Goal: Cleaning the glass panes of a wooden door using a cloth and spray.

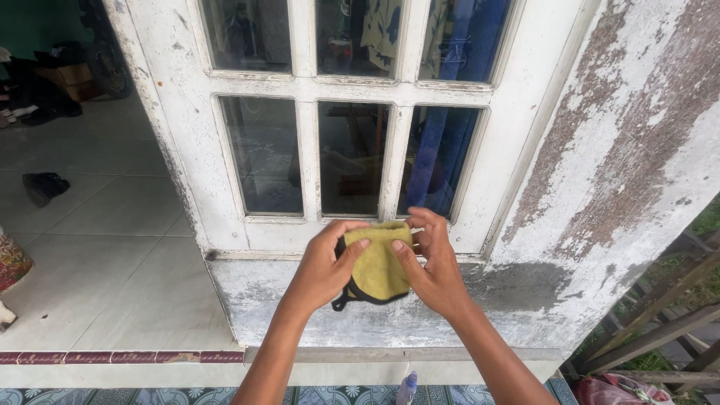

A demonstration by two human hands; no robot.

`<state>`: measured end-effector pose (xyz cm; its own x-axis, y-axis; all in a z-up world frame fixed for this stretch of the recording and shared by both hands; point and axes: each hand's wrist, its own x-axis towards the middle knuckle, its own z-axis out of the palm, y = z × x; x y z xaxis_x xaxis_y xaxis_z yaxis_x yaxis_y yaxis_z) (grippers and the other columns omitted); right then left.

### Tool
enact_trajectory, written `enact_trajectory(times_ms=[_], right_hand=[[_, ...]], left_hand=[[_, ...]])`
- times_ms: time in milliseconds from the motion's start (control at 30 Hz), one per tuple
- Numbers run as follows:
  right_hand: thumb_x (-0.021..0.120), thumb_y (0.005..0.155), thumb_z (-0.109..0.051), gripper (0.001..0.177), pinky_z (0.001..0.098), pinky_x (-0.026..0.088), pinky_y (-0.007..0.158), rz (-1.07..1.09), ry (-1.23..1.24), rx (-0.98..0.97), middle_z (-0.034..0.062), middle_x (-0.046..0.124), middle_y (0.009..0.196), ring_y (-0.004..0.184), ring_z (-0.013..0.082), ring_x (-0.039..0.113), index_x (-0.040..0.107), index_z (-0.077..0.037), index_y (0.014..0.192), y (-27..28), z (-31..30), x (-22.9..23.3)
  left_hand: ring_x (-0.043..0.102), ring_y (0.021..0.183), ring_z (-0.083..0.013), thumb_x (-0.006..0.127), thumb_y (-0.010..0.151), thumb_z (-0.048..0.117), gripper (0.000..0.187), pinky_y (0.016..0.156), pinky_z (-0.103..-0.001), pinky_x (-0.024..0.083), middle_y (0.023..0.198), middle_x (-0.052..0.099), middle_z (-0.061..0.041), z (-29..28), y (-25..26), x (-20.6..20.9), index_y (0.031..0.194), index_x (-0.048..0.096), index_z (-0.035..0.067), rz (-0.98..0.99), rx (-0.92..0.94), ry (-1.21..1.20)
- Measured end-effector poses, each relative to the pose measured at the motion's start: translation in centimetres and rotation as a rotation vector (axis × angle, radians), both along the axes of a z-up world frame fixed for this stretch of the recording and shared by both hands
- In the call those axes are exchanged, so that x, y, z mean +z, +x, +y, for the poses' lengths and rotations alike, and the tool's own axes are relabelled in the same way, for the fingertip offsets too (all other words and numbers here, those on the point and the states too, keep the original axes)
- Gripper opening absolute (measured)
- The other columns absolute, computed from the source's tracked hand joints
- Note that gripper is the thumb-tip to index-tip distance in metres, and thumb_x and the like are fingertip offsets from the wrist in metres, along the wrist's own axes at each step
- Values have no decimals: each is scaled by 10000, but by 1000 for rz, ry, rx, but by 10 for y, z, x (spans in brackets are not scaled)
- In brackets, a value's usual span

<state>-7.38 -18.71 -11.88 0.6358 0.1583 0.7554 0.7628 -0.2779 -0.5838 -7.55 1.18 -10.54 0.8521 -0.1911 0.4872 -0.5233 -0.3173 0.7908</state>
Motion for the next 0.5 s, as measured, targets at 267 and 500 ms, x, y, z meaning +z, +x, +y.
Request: enact_trajectory(times_ms=[267,500], right_hand=[[604,981,-210,438,353,560,655,135,83,-164,56,716,912,841,173,703,461,-77,1373,29,23,34],[738,958,-107,93,400,396,822,-901,-378,-672,-23,670,1079,953,235,552,726,-148,1041,68,49,133]], left_hand=[[694,976,-171,636,996,203,277,837,-335,552,1072,732,-105,8,19,19,1209,637,27,-287,192,-336],[537,1201,-280,768,916,214,376,974,-455,395,1298,579,-68,-1,51,81,1240,647,68,-879,935,130]])
